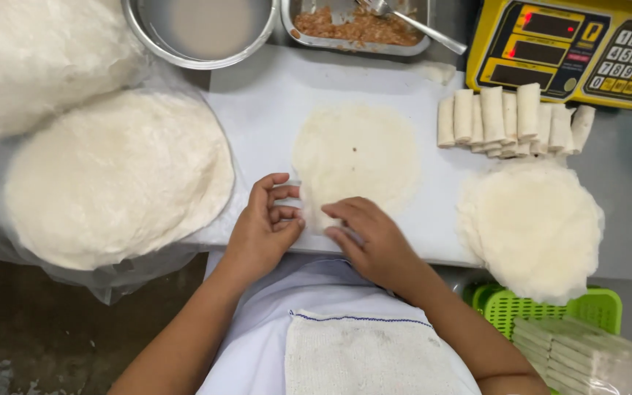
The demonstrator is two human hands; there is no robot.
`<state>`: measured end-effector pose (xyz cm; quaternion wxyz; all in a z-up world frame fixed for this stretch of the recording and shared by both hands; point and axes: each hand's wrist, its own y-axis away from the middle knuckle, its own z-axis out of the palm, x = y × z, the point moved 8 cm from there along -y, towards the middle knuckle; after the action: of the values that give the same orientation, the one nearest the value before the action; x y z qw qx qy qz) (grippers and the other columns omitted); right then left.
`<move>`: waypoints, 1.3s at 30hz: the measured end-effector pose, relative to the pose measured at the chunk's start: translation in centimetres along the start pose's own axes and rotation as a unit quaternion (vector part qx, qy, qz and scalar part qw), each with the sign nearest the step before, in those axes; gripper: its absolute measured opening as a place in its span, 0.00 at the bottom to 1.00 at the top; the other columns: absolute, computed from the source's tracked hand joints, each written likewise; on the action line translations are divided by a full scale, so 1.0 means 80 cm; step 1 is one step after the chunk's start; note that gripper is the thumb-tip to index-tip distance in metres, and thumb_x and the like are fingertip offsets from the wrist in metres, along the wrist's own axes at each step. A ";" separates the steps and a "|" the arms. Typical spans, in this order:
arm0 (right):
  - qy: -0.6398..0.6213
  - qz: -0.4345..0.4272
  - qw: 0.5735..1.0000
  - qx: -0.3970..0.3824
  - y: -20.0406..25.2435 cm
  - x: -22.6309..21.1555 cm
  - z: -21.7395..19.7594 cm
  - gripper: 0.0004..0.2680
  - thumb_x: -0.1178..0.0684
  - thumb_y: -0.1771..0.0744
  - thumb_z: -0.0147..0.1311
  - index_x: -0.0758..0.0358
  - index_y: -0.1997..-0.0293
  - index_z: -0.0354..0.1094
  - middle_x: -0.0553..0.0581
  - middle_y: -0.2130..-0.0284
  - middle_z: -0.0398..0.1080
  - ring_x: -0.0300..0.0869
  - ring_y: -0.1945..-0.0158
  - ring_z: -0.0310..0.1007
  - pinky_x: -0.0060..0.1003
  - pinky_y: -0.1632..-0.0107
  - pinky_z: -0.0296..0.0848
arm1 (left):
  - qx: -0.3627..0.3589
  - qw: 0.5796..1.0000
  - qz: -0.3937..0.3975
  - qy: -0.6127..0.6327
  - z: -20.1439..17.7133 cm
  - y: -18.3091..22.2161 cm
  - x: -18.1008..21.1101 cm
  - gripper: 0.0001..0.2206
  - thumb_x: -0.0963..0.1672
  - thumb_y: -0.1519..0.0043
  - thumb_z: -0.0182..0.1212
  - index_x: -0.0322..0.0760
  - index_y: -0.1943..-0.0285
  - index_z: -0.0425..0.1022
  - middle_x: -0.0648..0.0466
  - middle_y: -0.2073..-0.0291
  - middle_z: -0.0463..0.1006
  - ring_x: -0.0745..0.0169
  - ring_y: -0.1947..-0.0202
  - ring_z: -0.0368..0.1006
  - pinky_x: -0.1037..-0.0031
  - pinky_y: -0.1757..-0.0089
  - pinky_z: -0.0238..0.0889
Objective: Peeling and separating thin spring roll wrappers from a stack
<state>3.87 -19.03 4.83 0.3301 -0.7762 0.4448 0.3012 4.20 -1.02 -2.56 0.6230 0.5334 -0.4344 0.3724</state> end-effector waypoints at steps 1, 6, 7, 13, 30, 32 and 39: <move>-0.042 0.007 0.999 -0.027 -0.009 -0.007 0.016 0.14 0.54 0.33 0.61 0.63 0.42 0.70 0.57 0.55 0.73 0.48 0.60 0.76 0.39 0.57 0.78 | 0.002 1.000 0.011 0.004 0.000 -0.003 0.002 0.34 0.34 0.44 0.61 0.37 0.28 0.52 0.44 0.44 0.72 0.59 0.54 0.77 0.73 0.52 0.76; -0.074 0.078 0.994 -0.008 -0.015 0.026 0.028 0.13 0.57 0.33 0.58 0.64 0.41 0.68 0.58 0.62 0.75 0.45 0.62 0.77 0.38 0.58 0.77 | -0.002 0.999 0.028 0.036 0.003 -0.011 0.002 0.32 0.34 0.44 0.61 0.36 0.30 0.55 0.45 0.47 0.73 0.61 0.56 0.77 0.75 0.53 0.76; -0.090 0.126 0.988 0.009 -0.015 0.035 0.024 0.11 0.59 0.32 0.56 0.64 0.44 0.70 0.60 0.65 0.77 0.46 0.63 0.78 0.40 0.57 0.78 | -0.009 0.998 0.029 0.047 0.004 -0.012 0.003 0.31 0.33 0.44 0.61 0.35 0.31 0.56 0.45 0.49 0.73 0.62 0.56 0.76 0.75 0.53 0.76; -0.069 0.129 0.988 0.052 -0.034 0.032 -0.028 0.08 0.61 0.31 0.53 0.63 0.46 0.72 0.57 0.64 0.74 0.42 0.60 0.75 0.36 0.54 0.75 | -0.033 0.997 0.024 0.064 -0.003 -0.027 -0.018 0.23 0.34 0.44 0.62 0.34 0.39 0.64 0.52 0.55 0.74 0.69 0.58 0.75 0.81 0.55 0.74; -0.147 0.180 0.972 0.038 -0.018 0.082 -0.014 0.04 0.57 0.30 0.54 0.62 0.55 0.75 0.52 0.74 0.71 0.36 0.67 0.69 0.35 0.60 0.75 | 0.060 0.987 0.124 -0.082 0.000 -0.035 0.067 0.25 0.42 0.36 0.60 0.35 0.32 0.54 0.38 0.48 0.77 0.41 0.51 0.79 0.57 0.50 0.72; -0.159 0.210 0.962 0.068 -0.020 0.097 -0.038 0.05 0.57 0.29 0.51 0.62 0.53 0.73 0.51 0.74 0.69 0.36 0.67 0.68 0.34 0.59 0.75 | 0.081 0.983 0.131 -0.104 0.000 -0.037 0.075 0.20 0.41 0.35 0.55 0.36 0.35 0.57 0.42 0.55 0.82 0.41 0.53 0.80 0.57 0.50 0.72; 0.033 0.060 0.997 0.030 -0.062 0.024 -0.024 0.10 0.56 0.32 0.59 0.65 0.47 0.70 0.60 0.65 0.74 0.50 0.58 0.78 0.44 0.51 0.77 | 0.097 0.967 0.187 -0.146 0.018 -0.022 0.077 0.04 0.43 0.38 0.66 0.44 0.56 0.79 0.55 0.71 0.82 0.60 0.69 0.79 0.73 0.66 0.73</move>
<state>9.43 -19.54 5.75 0.3193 -0.7473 0.5103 0.2814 7.76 -2.71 2.65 0.4176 0.5491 -0.5745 0.4405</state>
